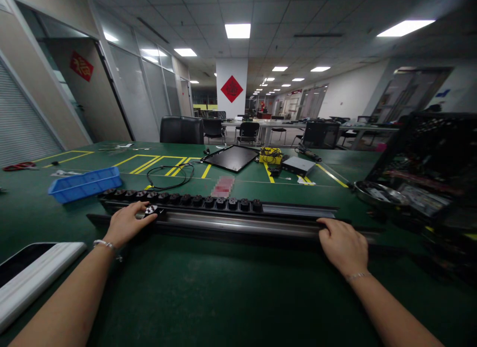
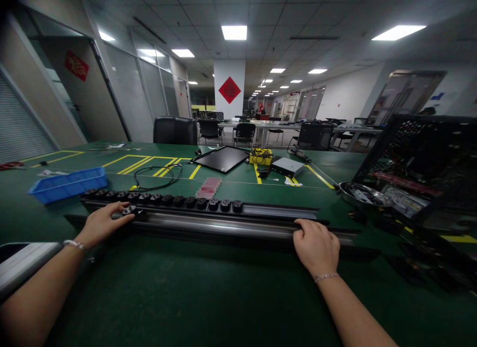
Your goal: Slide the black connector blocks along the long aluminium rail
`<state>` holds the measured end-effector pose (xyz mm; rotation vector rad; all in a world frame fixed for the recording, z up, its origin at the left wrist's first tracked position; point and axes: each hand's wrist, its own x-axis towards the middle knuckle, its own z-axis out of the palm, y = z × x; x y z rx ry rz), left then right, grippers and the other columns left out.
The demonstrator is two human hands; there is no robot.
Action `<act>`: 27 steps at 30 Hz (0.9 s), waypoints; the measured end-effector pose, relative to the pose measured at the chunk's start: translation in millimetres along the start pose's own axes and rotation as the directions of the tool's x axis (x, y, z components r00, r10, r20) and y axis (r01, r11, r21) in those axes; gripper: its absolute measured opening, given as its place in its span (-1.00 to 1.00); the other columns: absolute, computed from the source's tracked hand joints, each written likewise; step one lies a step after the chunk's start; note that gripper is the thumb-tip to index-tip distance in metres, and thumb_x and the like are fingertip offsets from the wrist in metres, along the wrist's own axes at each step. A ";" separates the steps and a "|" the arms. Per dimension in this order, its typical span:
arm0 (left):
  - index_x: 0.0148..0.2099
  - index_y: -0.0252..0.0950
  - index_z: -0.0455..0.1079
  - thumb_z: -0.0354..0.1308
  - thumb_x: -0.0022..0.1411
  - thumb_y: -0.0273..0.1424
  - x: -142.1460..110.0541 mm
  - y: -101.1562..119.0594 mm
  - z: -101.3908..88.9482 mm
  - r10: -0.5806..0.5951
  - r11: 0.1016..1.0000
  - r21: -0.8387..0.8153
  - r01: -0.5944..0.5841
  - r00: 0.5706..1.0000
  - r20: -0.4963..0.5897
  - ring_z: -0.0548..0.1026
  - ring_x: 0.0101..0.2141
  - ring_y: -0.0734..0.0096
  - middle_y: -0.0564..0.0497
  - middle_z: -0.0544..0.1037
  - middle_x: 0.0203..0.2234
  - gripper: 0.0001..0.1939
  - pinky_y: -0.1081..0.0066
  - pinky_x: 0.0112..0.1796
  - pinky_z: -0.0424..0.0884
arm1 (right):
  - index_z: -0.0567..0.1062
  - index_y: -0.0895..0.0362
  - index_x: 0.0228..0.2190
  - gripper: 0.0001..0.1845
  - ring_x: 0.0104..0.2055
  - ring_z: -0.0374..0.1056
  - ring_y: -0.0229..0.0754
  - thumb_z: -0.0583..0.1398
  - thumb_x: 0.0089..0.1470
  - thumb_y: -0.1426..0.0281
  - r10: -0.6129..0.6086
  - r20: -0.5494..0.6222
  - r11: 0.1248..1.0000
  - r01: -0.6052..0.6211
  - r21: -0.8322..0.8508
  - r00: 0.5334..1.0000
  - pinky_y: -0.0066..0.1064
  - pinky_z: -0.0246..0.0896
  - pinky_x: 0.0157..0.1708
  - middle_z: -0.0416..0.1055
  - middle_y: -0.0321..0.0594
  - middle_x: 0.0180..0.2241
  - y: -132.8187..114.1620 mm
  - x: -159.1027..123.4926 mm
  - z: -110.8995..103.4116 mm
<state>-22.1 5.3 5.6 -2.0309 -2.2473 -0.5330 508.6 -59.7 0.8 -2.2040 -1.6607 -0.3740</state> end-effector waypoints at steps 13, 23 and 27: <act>-0.35 -0.22 0.26 -0.05 0.03 -0.02 0.4 -2.5 2.3 0.040 0.999 0.016 -0.040 0.999 -0.007 0.37 -0.05 0.10 -0.07 0.40 0.02 -0.63 0.20 -0.07 0.22 | 0.45 0.06 -0.17 -0.57 -0.02 0.24 -0.05 -0.08 0.00 0.38 -0.005 0.011 1.000 0.005 0.010 1.000 -0.13 0.10 -0.11 0.40 -0.17 -0.10 1.5 0.4 1.4; -0.36 -0.22 0.28 -0.05 0.03 -0.02 -0.2 -0.9 0.4 0.038 0.999 0.015 -0.038 0.999 -0.007 0.37 -0.06 0.10 -0.07 0.40 0.01 -0.63 0.21 -0.08 0.23 | 0.45 0.05 -0.16 -0.57 -0.03 0.24 -0.05 -0.09 0.01 0.36 -0.001 0.019 1.000 0.001 0.009 1.000 -0.13 0.10 -0.11 0.41 -0.18 -0.10 1.8 0.9 1.0; -0.31 -0.23 0.31 -0.04 0.05 -0.04 -0.4 -2.2 2.3 0.043 0.999 0.016 -0.043 0.999 -0.010 0.34 -0.01 0.11 -0.06 0.39 0.02 -0.63 0.21 -0.05 0.21 | 0.46 0.05 -0.18 -0.58 -0.04 0.24 -0.08 -0.08 0.00 0.38 -0.001 -0.002 1.000 0.001 0.004 1.000 -0.17 0.09 -0.12 0.41 -0.19 -0.12 2.8 1.2 3.5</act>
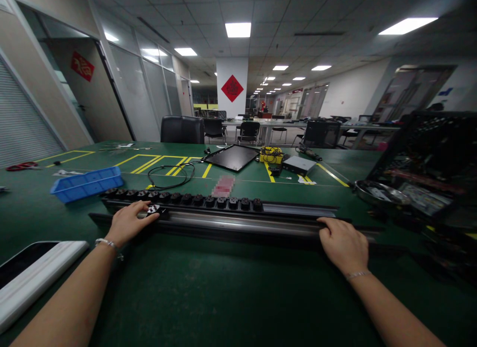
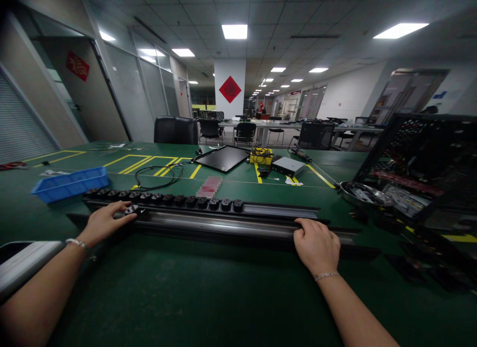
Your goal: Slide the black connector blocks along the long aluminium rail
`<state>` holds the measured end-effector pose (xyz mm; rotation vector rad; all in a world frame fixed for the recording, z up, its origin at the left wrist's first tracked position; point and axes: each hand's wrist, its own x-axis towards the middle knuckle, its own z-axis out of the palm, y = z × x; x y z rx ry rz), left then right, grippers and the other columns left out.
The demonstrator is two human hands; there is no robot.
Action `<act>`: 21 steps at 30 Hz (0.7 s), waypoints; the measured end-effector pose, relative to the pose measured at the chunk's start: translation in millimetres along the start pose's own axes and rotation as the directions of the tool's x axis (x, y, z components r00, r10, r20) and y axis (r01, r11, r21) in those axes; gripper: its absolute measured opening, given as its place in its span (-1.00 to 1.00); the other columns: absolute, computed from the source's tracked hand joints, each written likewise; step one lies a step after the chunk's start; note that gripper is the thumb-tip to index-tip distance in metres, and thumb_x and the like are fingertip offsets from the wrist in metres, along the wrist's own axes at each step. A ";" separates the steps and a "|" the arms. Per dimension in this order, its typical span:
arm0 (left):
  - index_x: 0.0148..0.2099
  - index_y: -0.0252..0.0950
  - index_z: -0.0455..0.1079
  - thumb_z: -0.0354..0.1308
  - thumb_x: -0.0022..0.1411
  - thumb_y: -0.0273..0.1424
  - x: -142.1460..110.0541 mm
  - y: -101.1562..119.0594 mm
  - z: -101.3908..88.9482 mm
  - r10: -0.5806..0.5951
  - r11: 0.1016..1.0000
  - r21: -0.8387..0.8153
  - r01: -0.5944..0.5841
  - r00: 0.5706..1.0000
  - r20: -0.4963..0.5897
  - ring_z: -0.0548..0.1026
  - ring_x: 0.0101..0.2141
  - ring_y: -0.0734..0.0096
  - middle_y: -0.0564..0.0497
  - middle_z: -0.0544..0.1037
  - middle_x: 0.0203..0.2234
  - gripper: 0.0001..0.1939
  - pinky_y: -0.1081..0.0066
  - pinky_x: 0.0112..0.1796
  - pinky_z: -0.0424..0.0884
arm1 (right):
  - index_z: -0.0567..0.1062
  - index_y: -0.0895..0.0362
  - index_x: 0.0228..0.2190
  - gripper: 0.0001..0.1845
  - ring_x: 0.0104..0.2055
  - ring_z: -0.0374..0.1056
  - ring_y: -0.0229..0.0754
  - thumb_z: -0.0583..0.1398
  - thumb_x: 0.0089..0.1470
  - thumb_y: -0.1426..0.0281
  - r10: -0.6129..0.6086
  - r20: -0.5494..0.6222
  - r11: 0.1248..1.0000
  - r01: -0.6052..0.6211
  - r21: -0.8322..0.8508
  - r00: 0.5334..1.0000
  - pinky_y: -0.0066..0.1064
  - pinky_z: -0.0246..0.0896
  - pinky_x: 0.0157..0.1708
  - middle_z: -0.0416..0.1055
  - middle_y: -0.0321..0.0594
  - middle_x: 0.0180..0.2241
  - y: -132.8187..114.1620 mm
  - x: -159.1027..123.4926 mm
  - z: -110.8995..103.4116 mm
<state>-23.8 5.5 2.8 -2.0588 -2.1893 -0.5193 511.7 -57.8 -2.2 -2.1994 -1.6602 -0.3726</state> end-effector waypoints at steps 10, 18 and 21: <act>-0.33 -0.22 0.33 -0.02 0.04 -0.03 0.3 -3.2 3.0 0.021 1.000 -0.013 -0.021 1.000 -0.021 0.31 0.02 0.07 -0.06 0.40 0.01 -0.63 0.16 -0.03 0.20 | 0.45 0.04 -0.17 -0.58 -0.03 0.24 -0.07 -0.09 0.01 0.38 -0.006 0.000 1.000 0.006 0.008 1.000 -0.15 0.08 -0.12 0.41 -0.18 -0.11 1.5 -0.7 1.3; -0.38 -0.19 0.32 -0.01 0.01 0.01 1.6 -5.5 4.9 0.038 0.998 -0.055 -0.040 0.999 -0.032 0.26 0.07 0.04 -0.07 0.42 0.00 -0.62 0.07 0.00 0.15 | 0.44 0.04 -0.17 -0.58 -0.02 0.24 -0.05 -0.10 0.02 0.36 -0.009 0.011 1.000 0.009 -0.016 1.000 -0.14 0.10 -0.12 0.41 -0.19 -0.11 2.5 0.1 1.5; -0.39 -0.19 0.32 -0.02 0.01 0.01 1.5 -5.5 4.9 0.037 0.997 -0.060 -0.039 0.999 -0.030 0.26 0.07 0.03 -0.07 0.42 0.00 -0.63 0.06 0.01 0.14 | 0.44 0.04 -0.17 -0.57 -0.02 0.24 -0.05 -0.11 0.02 0.36 -0.011 0.021 1.000 0.011 -0.016 1.000 -0.13 0.11 -0.12 0.41 -0.18 -0.11 1.9 -0.2 -0.1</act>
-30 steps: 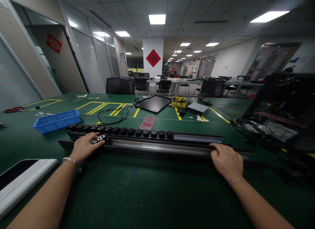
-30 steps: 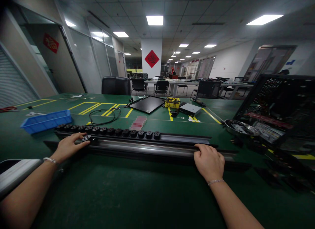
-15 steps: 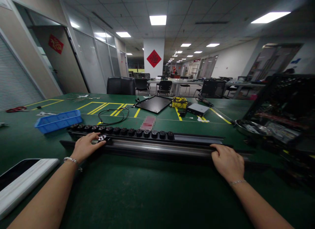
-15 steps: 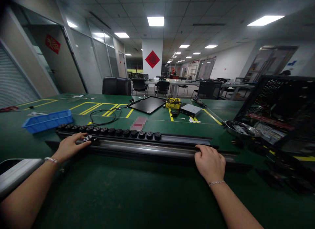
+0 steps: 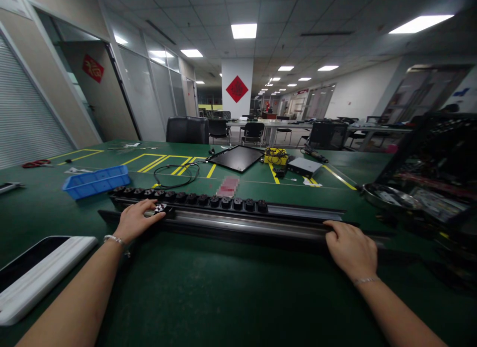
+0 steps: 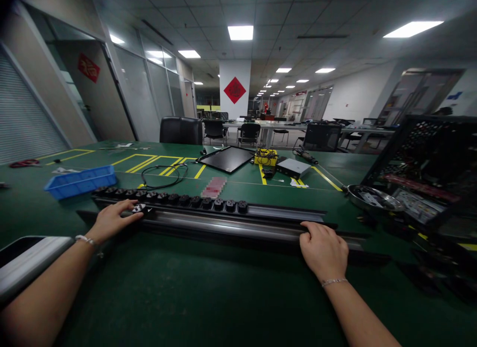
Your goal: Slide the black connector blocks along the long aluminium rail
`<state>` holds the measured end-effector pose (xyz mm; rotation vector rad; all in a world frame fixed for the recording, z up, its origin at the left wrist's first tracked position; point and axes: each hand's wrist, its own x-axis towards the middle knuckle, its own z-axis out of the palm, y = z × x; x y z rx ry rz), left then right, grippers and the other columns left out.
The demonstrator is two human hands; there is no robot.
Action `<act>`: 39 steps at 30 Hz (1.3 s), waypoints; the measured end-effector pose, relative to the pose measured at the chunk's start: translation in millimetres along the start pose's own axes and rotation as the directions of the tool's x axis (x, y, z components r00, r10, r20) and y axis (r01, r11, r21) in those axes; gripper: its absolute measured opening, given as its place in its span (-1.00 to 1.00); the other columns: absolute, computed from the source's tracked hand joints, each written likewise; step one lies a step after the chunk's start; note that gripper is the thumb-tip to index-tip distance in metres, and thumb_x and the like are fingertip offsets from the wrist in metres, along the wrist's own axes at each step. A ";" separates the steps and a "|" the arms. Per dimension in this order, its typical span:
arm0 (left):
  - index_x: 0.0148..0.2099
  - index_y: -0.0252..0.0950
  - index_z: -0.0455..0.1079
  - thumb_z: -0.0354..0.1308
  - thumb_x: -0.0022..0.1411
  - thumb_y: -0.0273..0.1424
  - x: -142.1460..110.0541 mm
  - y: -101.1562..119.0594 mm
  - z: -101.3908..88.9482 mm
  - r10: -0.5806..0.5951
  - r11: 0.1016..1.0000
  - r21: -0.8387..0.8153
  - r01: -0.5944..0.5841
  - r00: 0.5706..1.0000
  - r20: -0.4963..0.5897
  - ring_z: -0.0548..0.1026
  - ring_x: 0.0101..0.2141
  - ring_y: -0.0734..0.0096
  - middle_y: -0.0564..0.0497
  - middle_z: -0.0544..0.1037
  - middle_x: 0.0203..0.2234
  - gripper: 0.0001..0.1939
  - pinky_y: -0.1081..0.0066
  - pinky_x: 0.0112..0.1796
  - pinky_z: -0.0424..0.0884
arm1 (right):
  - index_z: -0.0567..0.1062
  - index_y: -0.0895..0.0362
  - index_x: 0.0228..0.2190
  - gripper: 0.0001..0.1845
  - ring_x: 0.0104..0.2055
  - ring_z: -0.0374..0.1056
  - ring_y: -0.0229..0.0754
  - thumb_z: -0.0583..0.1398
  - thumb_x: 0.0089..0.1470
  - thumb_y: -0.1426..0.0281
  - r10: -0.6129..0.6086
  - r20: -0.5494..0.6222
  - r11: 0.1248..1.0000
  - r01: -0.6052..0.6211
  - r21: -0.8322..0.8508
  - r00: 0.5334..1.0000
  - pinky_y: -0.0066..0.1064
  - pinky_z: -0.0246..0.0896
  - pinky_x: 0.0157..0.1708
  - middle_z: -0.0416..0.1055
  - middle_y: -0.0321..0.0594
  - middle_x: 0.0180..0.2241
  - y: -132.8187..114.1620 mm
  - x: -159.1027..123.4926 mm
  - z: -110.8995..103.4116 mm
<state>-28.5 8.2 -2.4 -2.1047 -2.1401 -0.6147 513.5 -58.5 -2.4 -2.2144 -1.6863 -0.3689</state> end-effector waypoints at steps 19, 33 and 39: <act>-0.36 -0.17 0.36 0.00 -0.01 0.00 -1.4 3.5 -1.8 0.000 1.000 -0.006 0.000 1.000 0.002 0.29 0.05 0.06 -0.03 0.42 0.00 -0.63 0.06 0.02 0.11 | 0.44 0.05 -0.17 -0.58 -0.03 0.25 -0.03 -0.10 0.02 0.37 -0.015 -0.016 1.000 0.015 0.002 1.000 -0.13 0.12 -0.14 0.41 -0.16 -0.11 3.3 1.0 2.8; -0.37 -0.16 0.37 0.00 -0.01 0.04 -3.6 5.9 -4.6 0.008 1.000 -0.013 -0.008 1.000 -0.001 0.33 0.01 0.08 -0.01 0.41 0.01 -0.61 0.06 0.04 0.10 | 0.45 0.06 -0.17 -0.57 -0.03 0.24 -0.01 -0.09 0.01 0.36 -0.014 -0.022 1.000 0.015 0.024 1.000 -0.12 0.12 -0.14 0.41 -0.15 -0.12 1.3 -0.4 0.6; -0.35 -0.18 0.38 -0.01 0.02 0.01 -4.6 15.2 -5.2 -0.021 1.000 0.003 0.021 1.000 0.022 0.29 0.06 0.09 -0.04 0.44 -0.02 -0.61 0.03 0.09 0.00 | 0.46 0.07 -0.17 -0.57 -0.04 0.25 0.02 -0.08 0.00 0.37 -0.015 -0.013 0.999 0.016 0.032 1.000 -0.09 0.13 -0.15 0.41 -0.13 -0.12 0.8 0.4 -0.4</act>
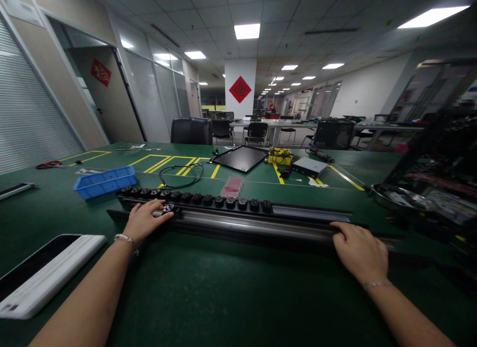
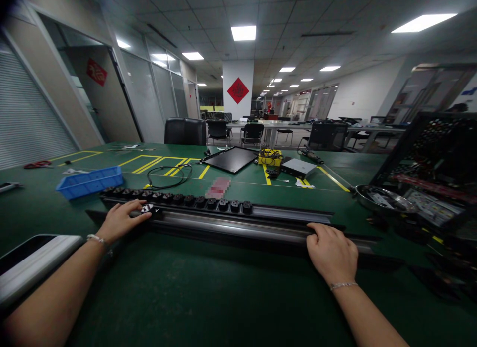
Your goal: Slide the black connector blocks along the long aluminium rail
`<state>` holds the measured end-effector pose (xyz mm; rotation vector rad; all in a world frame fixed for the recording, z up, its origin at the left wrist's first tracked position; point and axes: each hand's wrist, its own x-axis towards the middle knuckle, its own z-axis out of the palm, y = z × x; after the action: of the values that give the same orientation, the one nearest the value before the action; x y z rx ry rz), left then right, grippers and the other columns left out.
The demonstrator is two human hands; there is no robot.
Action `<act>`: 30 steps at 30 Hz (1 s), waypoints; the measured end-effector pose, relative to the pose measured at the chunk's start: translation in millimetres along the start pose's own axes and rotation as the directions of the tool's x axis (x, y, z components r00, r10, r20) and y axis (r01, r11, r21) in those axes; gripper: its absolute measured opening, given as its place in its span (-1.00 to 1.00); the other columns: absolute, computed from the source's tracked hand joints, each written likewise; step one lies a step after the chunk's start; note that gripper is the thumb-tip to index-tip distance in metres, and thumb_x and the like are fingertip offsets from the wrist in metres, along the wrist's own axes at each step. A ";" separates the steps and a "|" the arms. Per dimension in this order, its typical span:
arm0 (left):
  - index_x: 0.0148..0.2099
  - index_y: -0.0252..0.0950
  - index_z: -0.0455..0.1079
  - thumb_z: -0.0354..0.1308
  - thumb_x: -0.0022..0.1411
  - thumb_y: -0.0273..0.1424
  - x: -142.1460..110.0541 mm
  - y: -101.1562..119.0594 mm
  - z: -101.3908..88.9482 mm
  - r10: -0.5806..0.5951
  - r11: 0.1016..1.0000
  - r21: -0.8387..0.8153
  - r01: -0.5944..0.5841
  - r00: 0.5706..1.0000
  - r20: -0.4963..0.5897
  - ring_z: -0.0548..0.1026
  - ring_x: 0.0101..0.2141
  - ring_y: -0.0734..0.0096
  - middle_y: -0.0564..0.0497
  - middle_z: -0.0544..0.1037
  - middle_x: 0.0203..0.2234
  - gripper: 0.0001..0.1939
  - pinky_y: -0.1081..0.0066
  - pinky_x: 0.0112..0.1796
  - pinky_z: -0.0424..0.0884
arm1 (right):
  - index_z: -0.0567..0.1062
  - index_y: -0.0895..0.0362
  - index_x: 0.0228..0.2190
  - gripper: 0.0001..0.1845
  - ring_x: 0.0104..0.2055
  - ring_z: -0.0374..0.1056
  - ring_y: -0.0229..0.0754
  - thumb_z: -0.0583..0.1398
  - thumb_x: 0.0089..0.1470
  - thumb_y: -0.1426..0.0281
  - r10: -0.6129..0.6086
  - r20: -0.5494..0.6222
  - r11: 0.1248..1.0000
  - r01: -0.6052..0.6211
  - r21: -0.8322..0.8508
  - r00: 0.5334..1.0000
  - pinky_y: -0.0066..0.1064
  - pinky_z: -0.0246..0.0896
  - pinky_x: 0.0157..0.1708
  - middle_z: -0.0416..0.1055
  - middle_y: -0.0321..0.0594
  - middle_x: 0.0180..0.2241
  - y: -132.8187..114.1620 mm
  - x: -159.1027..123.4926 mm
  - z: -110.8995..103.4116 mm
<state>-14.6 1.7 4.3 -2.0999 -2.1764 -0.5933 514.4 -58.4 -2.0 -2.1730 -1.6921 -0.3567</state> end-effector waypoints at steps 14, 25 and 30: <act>-0.16 -0.18 0.39 -0.02 0.03 0.00 0.0 6.6 -4.0 0.033 0.999 0.013 -0.033 0.999 -0.007 0.45 -0.13 0.17 -0.02 0.54 -0.20 -0.54 0.25 -0.06 0.27 | 0.44 0.07 -0.15 -0.55 -0.02 0.23 0.01 -0.11 0.02 0.34 0.003 0.013 1.000 -0.003 -0.007 1.000 -0.06 0.13 -0.13 0.40 -0.14 -0.10 0.9 0.2 1.0; -0.15 -0.17 0.40 -0.02 0.03 0.00 0.9 4.4 -2.1 0.044 0.999 0.011 -0.044 0.999 -0.023 0.45 -0.13 0.18 0.00 0.54 -0.20 -0.53 0.30 -0.10 0.28 | 0.43 0.05 -0.14 -0.56 -0.02 0.23 0.00 -0.11 0.04 0.35 -0.001 0.015 1.000 0.001 -0.025 1.000 -0.09 0.13 -0.13 0.40 -0.14 -0.10 2.3 0.6 2.4; -0.16 -0.19 0.41 -0.03 0.02 0.00 1.1 4.6 -1.8 0.046 0.999 -0.001 -0.046 0.999 -0.012 0.43 -0.12 0.16 -0.02 0.52 -0.18 -0.52 0.26 -0.09 0.28 | 0.44 0.06 -0.15 -0.57 -0.03 0.25 -0.01 -0.10 0.03 0.36 -0.001 0.012 1.000 0.001 -0.021 1.000 -0.10 0.12 -0.13 0.41 -0.14 -0.11 2.0 0.8 2.5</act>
<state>-10.5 2.2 7.4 -2.1351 -2.1151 -0.6019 516.5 -57.1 -4.2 -2.1931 -1.7033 -0.3644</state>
